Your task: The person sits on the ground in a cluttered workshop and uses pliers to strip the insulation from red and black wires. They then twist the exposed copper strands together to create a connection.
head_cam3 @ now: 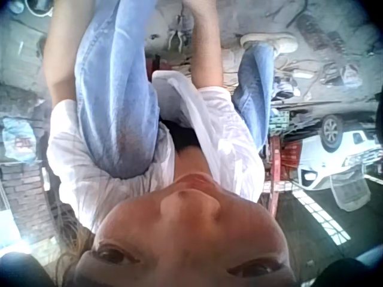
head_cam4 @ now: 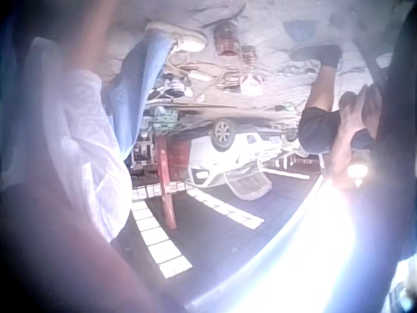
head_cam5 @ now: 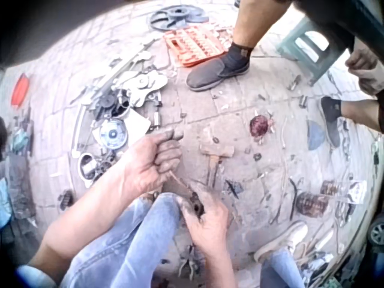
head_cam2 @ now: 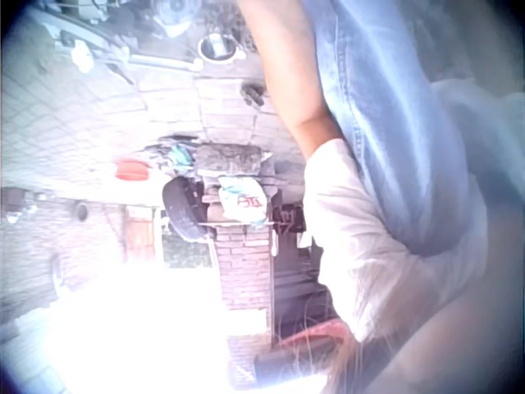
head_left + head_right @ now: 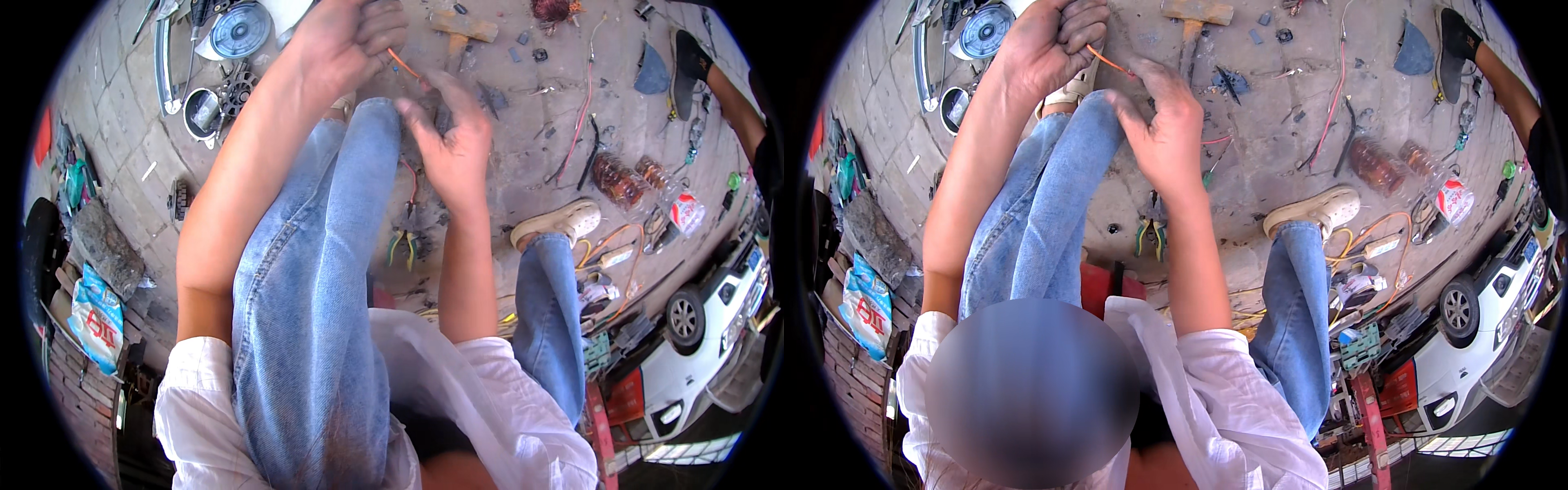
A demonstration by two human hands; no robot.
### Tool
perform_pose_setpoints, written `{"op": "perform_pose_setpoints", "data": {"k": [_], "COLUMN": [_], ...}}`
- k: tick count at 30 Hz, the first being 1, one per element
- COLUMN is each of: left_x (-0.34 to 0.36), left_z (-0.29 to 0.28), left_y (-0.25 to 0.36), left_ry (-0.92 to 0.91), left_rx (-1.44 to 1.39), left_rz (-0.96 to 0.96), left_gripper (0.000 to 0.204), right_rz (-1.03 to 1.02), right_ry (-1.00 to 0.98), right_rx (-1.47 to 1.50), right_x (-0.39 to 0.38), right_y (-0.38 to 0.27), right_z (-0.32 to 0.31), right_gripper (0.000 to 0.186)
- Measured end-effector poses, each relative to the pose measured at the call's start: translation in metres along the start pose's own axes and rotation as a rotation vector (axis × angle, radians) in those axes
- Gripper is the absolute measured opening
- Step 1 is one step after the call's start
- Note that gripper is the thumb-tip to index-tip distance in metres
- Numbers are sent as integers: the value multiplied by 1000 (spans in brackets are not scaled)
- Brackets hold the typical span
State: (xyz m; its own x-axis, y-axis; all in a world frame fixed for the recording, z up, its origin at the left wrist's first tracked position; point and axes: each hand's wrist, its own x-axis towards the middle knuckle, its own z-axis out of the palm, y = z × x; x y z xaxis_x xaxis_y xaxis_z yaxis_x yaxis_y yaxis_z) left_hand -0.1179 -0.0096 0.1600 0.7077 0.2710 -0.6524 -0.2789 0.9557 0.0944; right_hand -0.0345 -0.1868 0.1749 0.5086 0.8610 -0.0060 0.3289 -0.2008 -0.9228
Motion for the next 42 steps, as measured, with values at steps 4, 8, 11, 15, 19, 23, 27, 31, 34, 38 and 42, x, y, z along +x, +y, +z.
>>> {"op": "perform_pose_setpoints", "data": {"k": [4,8,11,15,19,23,27,31,34,38,42], "left_x": [6,-32,-37,-34,-33,-34,-32,-29,-27,-22,-13], "left_z": [-6,40,38,17,24,23,28,23,21,26,10], "left_y": [-2,-24,-35,-20,-46,-45,-42,-44,-44,-43,-43], "left_ry": [78,495,551,340,-184,-163,-135,-43,-46,-4,-16], "left_rx": [-55,541,743,1737,1638,1548,1721,1716,1691,1675,1610], "left_rz": [122,478,895,1526,882,570,671,692,604,342,258], "left_gripper": [12,23,42,36,26,18,12,19,16,12,16], "right_rz": [249,319,396,457,478,474,417,385,462,630,592], "right_ry": [73,165,196,228,259,304,259,203,159,162,214], "right_rx": [396,646,654,683,889,946,728,580,766,973,1028], "right_x": [-8,-9,-7,-5,-7,-6,-6,-6,-9,-16,-18], "right_y": [-9,-24,-29,-26,-19,-11,-5,-3,4,20,23], "right_z": [6,-1,-10,-17,-17,-21,-18,-21,-27,-25,-15], "right_gripper": [23,16,17,20,21,20,19,18,17,19,18]}}
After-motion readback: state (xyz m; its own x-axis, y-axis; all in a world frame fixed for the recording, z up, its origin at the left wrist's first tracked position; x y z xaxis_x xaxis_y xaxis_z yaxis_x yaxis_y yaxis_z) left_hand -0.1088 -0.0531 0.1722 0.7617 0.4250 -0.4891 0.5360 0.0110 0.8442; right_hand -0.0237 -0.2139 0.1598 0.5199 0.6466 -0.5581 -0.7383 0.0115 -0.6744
